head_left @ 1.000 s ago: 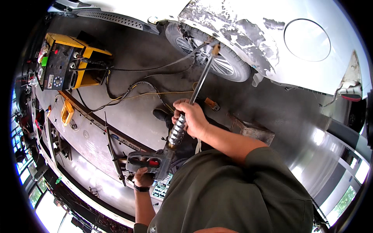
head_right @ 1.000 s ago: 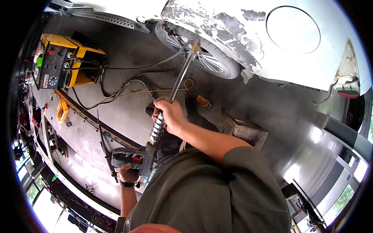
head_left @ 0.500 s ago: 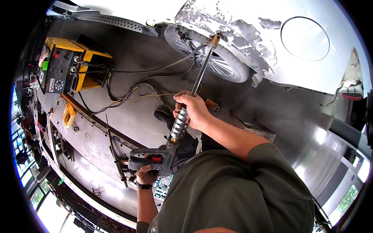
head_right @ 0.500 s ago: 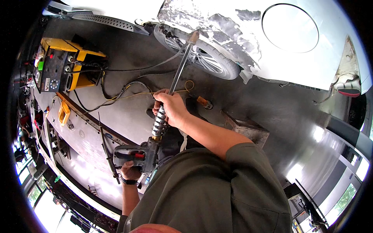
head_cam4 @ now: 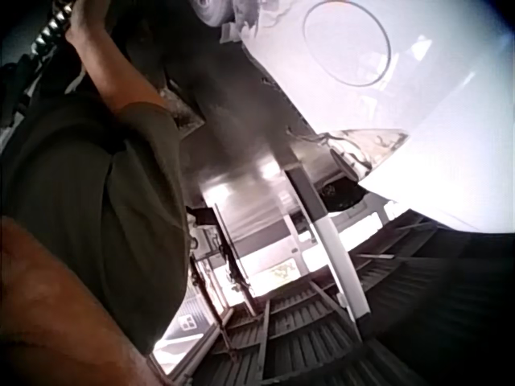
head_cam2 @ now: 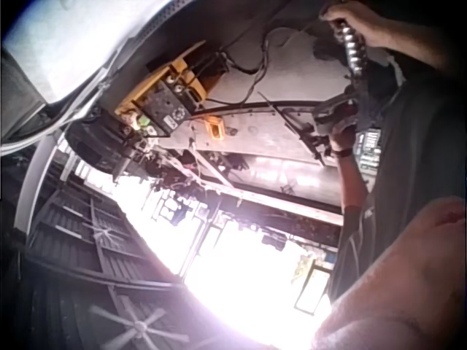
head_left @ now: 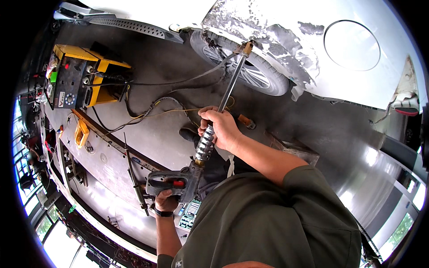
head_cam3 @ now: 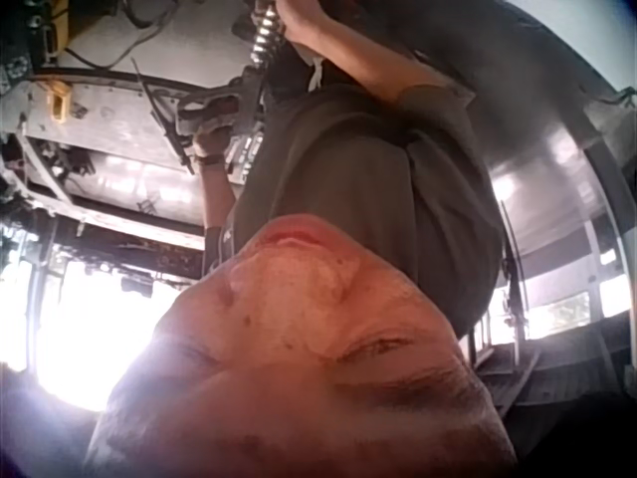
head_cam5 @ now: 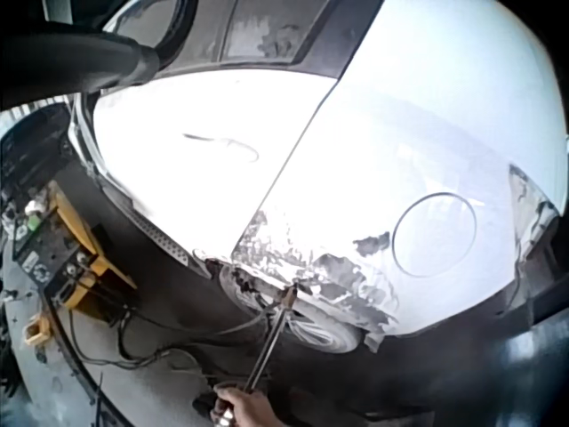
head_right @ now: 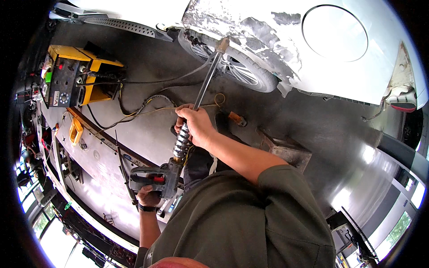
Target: The person uses a slide hammer welder to pull out a dent on the rear panel of a white car, and then applies liquid from a spray bottle to the repaired surface.
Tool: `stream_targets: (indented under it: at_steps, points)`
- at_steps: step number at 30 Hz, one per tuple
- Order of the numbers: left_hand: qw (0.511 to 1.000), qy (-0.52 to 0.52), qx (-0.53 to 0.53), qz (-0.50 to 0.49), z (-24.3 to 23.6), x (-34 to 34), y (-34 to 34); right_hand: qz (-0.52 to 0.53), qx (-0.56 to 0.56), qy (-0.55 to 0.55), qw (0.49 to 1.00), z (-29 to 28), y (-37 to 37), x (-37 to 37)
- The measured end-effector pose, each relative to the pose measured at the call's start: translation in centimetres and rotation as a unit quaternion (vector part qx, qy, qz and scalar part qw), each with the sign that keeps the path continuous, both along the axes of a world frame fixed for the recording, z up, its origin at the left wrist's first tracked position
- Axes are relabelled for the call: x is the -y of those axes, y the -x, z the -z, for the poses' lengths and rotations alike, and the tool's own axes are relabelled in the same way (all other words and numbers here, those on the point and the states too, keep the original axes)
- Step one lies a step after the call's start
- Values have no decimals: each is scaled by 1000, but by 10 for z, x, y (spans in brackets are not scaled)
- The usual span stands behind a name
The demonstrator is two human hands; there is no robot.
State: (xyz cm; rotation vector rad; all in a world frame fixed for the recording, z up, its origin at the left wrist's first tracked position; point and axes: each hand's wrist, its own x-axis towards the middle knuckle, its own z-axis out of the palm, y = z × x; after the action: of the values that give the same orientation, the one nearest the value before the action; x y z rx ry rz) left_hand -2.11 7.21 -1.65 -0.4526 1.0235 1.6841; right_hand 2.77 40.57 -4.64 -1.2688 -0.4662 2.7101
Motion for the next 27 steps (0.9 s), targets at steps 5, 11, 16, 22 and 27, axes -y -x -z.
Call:
stream_targets:
  at_steps: [5, 11, 16, 22, 27]
  points:
    - [1000, 8, 7, -15, -3, -5, -3, 11, -13, -4, 1000, 4, -2, 2]
    - [1000, -16, 6, 1, 1, 0, -3, 16, 2, -2, 1000, -6, -1, -1]
    - [1000, 0, 1, -20, -3, 2, -9, -6, -5, -2, 1000, -1, 3, -37]
    - [1000, -8, 5, -29, 2, 5, -14, 31, -40, -95, 994, 15, 24, -138]
    - [1000, 15, -18, 1, 3, 10, -5, 12, 4, -54, 998, 2, -3, 9]
